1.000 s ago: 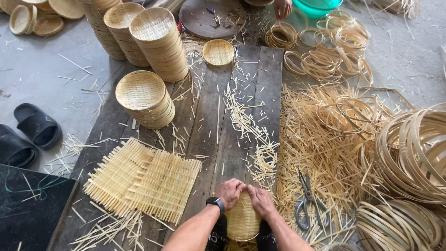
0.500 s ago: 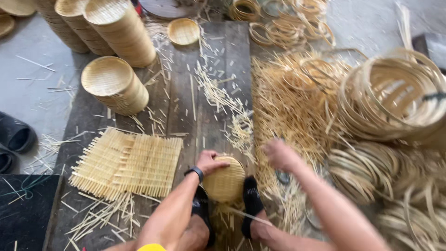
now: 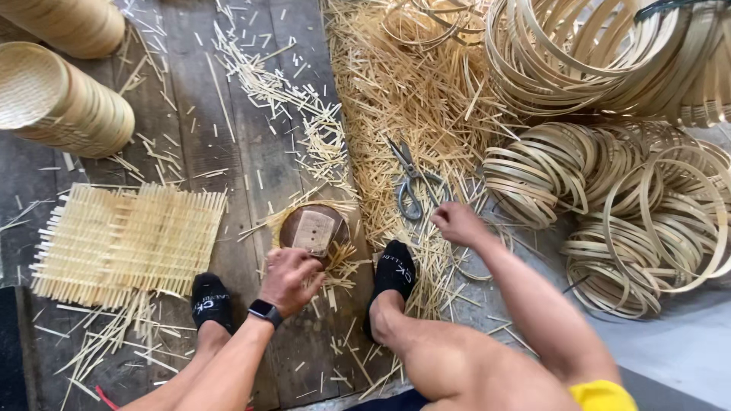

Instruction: The person weaves bamboo strips into circular baskets. They place a circular bamboo frame onto a woven mat, fold the mat around the frame, and trim excess strips with shears. The process is repeated multiple times to produce several finished baskets.

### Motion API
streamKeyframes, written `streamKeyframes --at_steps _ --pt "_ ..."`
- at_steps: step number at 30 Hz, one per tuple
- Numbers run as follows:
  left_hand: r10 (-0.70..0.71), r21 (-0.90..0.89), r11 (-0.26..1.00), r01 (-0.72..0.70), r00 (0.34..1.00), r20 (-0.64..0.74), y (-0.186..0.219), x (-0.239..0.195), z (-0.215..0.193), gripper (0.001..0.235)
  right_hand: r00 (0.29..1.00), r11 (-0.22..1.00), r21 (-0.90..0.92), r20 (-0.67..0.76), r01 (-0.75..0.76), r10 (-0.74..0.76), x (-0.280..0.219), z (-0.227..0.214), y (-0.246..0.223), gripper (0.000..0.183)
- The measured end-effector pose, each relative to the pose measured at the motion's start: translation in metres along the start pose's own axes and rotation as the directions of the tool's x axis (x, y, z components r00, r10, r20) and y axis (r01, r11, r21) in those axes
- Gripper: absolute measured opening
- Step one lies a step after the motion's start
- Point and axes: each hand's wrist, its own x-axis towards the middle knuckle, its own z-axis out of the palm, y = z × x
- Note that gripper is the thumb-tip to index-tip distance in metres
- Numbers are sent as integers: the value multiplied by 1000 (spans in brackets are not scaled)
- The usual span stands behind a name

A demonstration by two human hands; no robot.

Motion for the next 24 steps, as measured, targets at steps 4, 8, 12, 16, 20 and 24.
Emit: streamKeyframes --at_steps 4,8,12,16,20,24 --pt "-308 -27 950 310 924 -228 -1 35 21 93 890 953 -187 -352 237 -290 66 67 27 31" --pt "-575 -48 814 579 792 -207 23 67 49 117 925 990 -112 -379 -90 42 108 91 25 78" --pt "-602 3 790 613 777 -184 8 78 46 101 975 980 11 -106 -197 197 121 77 26 89" --pt "-358 -27 930 367 887 -291 -6 78 41 97 961 859 484 275 -167 32 106 58 33 40" --pt "-258 -10 966 258 964 -69 -20 91 36 101 981 849 506 178 -153 71 54 53 26 45" --pt "-223 257 951 172 957 186 -21 95 23 110 994 993 109 -98 55 -44 15 50 -1 58"
